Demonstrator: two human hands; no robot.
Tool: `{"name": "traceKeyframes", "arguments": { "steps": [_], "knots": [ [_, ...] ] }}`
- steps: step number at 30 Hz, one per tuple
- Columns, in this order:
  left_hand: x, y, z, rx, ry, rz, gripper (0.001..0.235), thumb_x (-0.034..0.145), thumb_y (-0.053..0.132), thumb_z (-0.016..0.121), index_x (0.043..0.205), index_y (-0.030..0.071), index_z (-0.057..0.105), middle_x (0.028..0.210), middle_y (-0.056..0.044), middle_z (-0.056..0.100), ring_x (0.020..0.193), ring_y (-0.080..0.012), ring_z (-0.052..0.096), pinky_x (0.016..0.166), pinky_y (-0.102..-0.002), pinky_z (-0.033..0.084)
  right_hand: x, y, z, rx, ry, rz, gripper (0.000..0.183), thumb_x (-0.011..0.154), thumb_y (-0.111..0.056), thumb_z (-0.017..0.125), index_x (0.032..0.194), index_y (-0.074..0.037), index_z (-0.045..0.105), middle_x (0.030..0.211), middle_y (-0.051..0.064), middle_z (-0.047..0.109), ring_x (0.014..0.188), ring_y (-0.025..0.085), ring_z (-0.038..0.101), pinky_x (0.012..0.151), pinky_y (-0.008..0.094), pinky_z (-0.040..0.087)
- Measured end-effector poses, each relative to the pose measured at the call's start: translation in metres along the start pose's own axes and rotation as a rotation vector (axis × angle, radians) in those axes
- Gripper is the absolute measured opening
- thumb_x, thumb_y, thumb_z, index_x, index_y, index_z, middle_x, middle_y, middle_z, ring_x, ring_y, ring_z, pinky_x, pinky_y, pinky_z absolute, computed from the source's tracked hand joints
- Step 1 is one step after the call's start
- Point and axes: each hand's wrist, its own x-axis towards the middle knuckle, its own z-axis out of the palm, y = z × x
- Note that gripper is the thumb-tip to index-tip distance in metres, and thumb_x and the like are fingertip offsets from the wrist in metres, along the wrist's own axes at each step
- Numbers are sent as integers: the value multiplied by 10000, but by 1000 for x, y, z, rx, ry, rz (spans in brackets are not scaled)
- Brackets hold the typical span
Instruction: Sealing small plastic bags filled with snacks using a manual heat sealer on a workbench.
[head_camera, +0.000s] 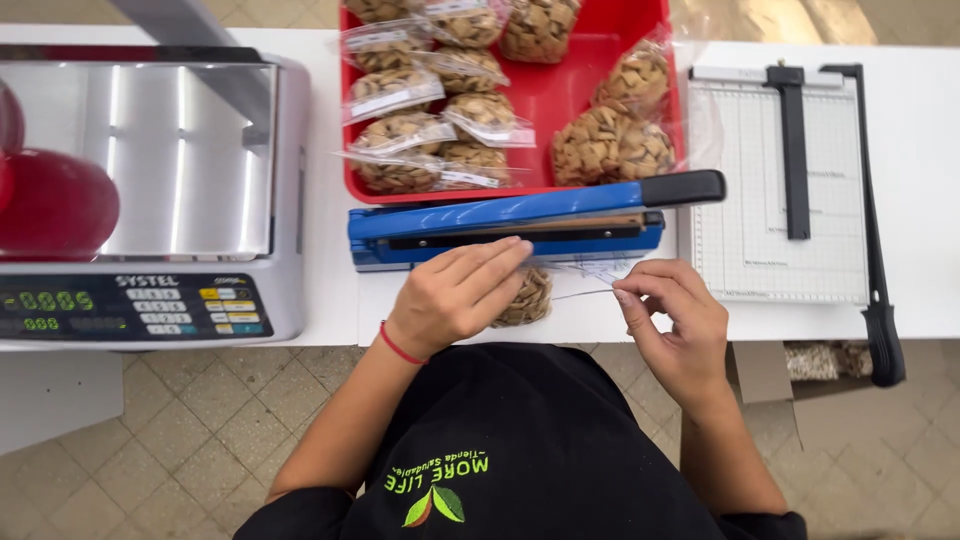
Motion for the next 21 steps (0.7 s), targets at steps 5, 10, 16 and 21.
{"name": "traceKeyframes", "arguments": {
  "steps": [5,10,16,21],
  "knots": [
    [-18,2,9,75,6,7,96,861,108,741,782,113,687,873,-27,663,891,-188,668,813,-324,553,25,-18,9,-172,-60,-199,48,850,47,709,892,25,703,872,117,621,647,203,580,416,267,522],
    [-20,5,11,61,-45,-117,64,913,177,686,861,139,684,862,-3,667,922,-171,653,820,-311,537,37,-23,16,-272,-119,-321,40,816,45,718,827,12,700,858,105,613,616,197,562,390,260,501],
    [-25,6,14,-93,-116,-218,53,905,140,671,948,109,665,940,-54,678,907,-224,687,807,-339,568,46,-20,25,-297,-245,-352,34,811,-22,726,832,-45,712,881,79,633,781,234,581,634,340,533],
    [-23,9,7,-164,-165,-248,49,889,147,682,935,130,675,934,-42,682,899,-206,692,780,-320,573,40,-14,24,-451,-314,-384,146,860,-134,669,982,-81,729,1028,57,644,871,236,547,779,336,514]
  ]
}}
